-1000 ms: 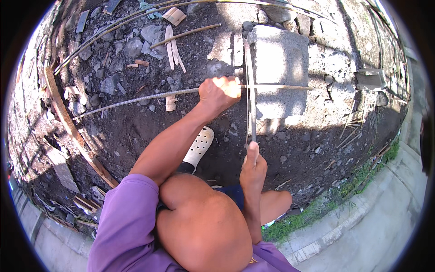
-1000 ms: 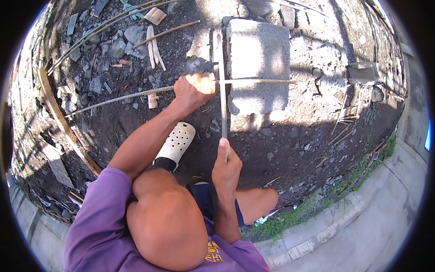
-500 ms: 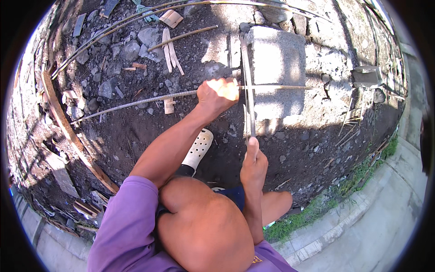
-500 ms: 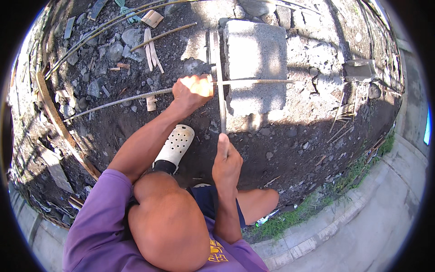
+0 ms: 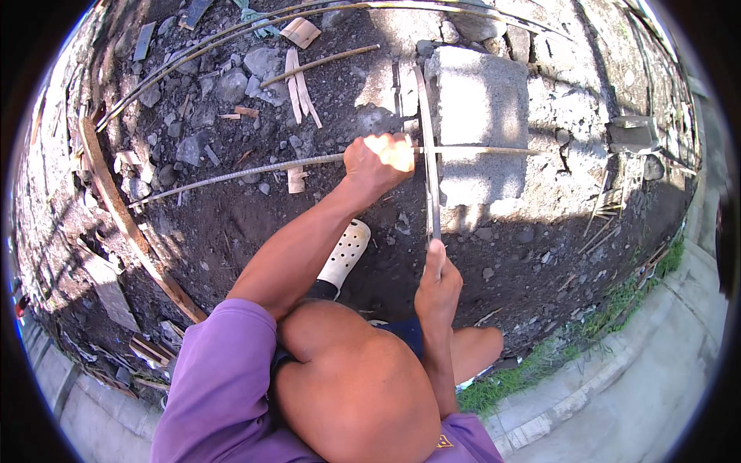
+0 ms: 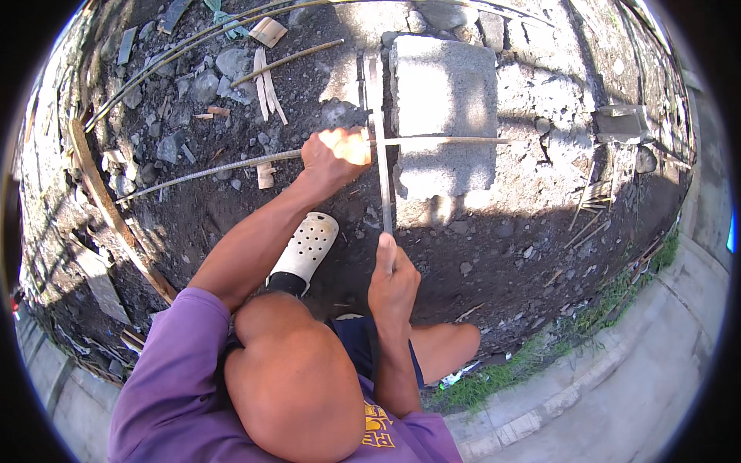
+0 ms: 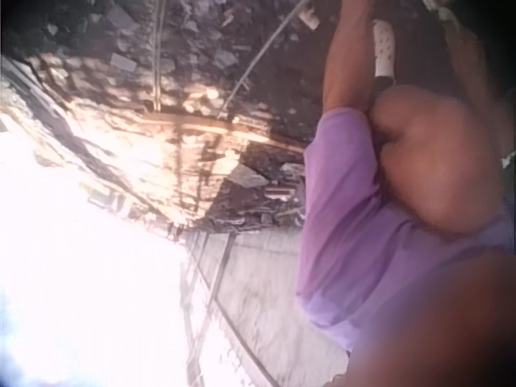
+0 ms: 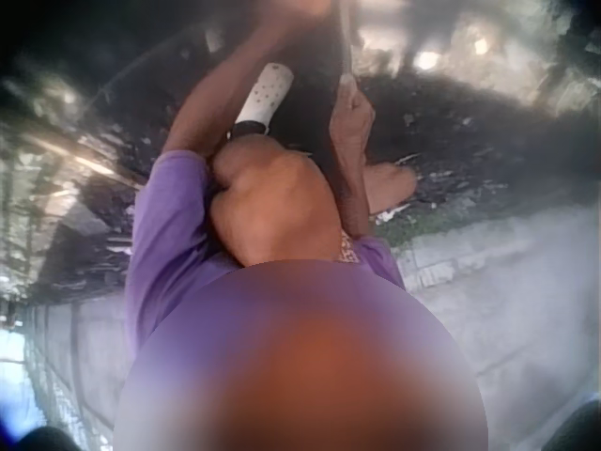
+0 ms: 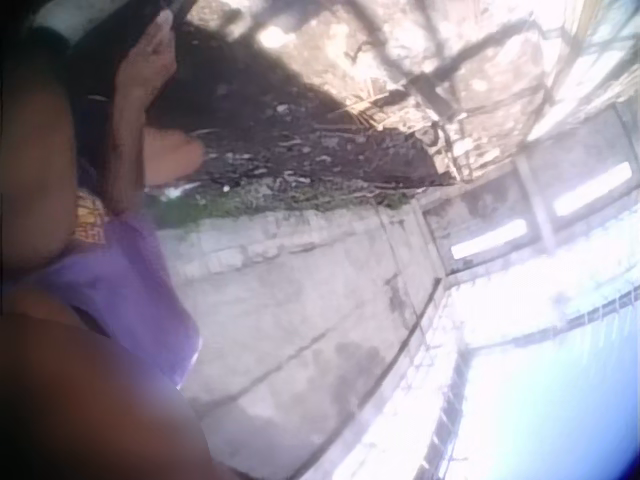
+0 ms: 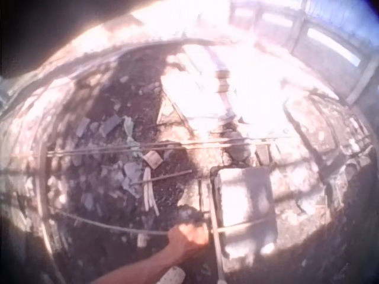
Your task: The person uses a hacksaw to cut a metal rod placed on a concrete block. They repeatedly reposition the rod and saw to make multiple cuts, then remove the cut pieces.
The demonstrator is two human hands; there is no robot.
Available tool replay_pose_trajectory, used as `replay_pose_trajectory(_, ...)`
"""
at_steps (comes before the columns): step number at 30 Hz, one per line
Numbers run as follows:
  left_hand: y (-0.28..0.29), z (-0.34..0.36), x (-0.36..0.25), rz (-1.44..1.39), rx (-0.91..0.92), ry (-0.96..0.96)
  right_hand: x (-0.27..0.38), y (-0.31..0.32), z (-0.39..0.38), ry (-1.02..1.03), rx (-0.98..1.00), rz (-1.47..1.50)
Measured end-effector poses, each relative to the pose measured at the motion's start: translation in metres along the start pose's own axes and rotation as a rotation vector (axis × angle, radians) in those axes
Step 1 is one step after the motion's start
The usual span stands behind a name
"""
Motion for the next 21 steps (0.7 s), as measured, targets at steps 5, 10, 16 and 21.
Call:
replay_pose_trajectory(5, 0.01, 0.004, -0.001, -0.035, -0.038, -0.03, 0.029, -0.025, 0.051, 0.149, -0.033, -0.042)
replay_pose_trajectory(10, 0.001, 0.002, -0.001, 0.039, -0.077, -0.043, -0.04, 0.014, -0.041, -0.072, 0.05, 0.048)
replay_pose_trajectory(16, 0.003, 0.003, -0.002, -0.039, -0.019, -0.006, 0.021, -0.011, 0.031, 0.223, -0.013, 0.0)
replay_pose_trajectory(21, 0.01, 0.005, -0.003, -0.007, -0.063, -0.111, -0.006, -0.016, 0.028, 0.071, -0.027, 0.002)
Point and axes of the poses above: each hand's wrist, its own z-axis towards the middle knuckle, its own y-axis out of the back of the hand, x = y × z, the point moved 6 cm from there along z, towards the middle knuckle, and after that the axes turned 15 degrees about -y, right-handed, at the moved point
